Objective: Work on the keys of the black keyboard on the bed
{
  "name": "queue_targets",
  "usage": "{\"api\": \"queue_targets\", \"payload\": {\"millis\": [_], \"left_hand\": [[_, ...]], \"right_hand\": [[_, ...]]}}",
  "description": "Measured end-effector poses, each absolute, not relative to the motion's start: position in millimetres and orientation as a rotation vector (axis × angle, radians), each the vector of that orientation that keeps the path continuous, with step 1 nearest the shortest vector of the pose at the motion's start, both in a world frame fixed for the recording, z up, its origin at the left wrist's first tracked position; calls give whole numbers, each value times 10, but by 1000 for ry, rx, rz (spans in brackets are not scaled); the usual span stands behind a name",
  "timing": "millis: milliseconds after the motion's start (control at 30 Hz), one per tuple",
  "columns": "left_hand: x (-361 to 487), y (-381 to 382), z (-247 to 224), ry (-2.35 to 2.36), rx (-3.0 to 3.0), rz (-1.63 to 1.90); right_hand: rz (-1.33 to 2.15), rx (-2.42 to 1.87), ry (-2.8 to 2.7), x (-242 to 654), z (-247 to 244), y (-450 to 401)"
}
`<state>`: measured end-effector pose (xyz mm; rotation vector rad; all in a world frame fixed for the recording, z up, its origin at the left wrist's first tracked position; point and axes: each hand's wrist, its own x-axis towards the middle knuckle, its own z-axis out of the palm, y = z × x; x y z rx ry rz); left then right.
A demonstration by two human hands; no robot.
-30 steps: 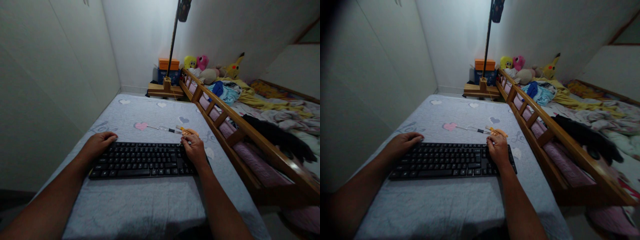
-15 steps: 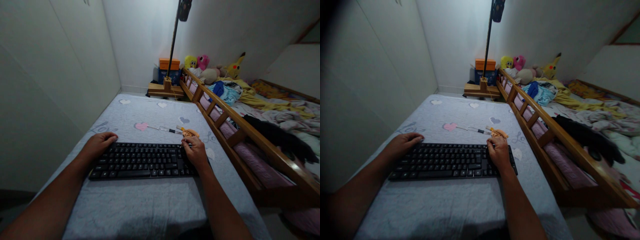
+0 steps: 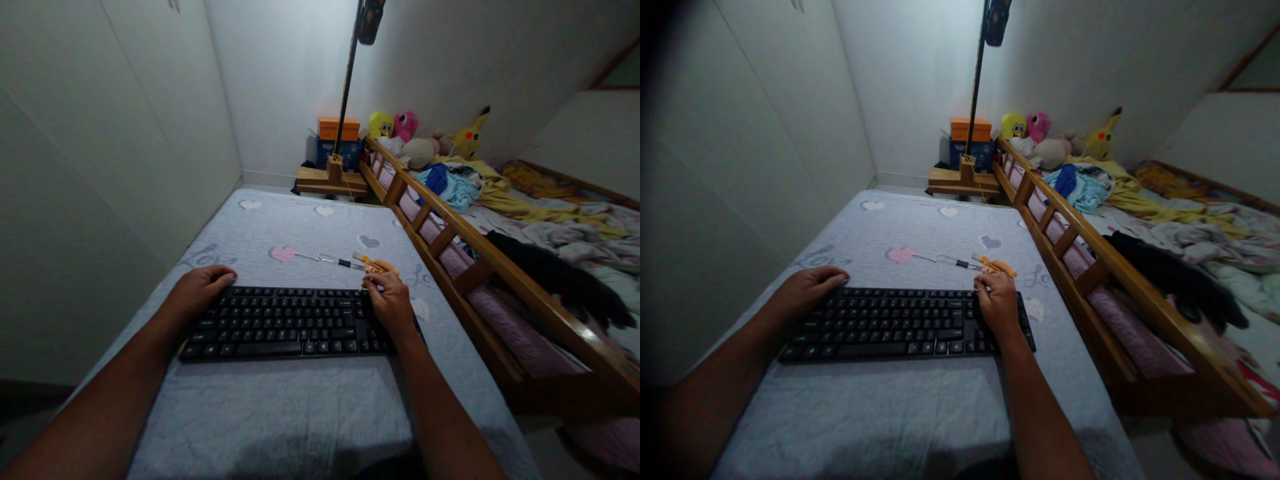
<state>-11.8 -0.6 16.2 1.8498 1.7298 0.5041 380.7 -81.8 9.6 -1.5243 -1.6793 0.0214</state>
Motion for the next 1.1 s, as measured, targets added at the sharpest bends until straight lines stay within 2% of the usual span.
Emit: {"api": "queue_targets", "payload": {"millis": [1100], "left_hand": [[-117, 4, 148, 1762, 1871, 528]], "right_hand": [[77, -1495, -1756, 3676, 160, -845]]}}
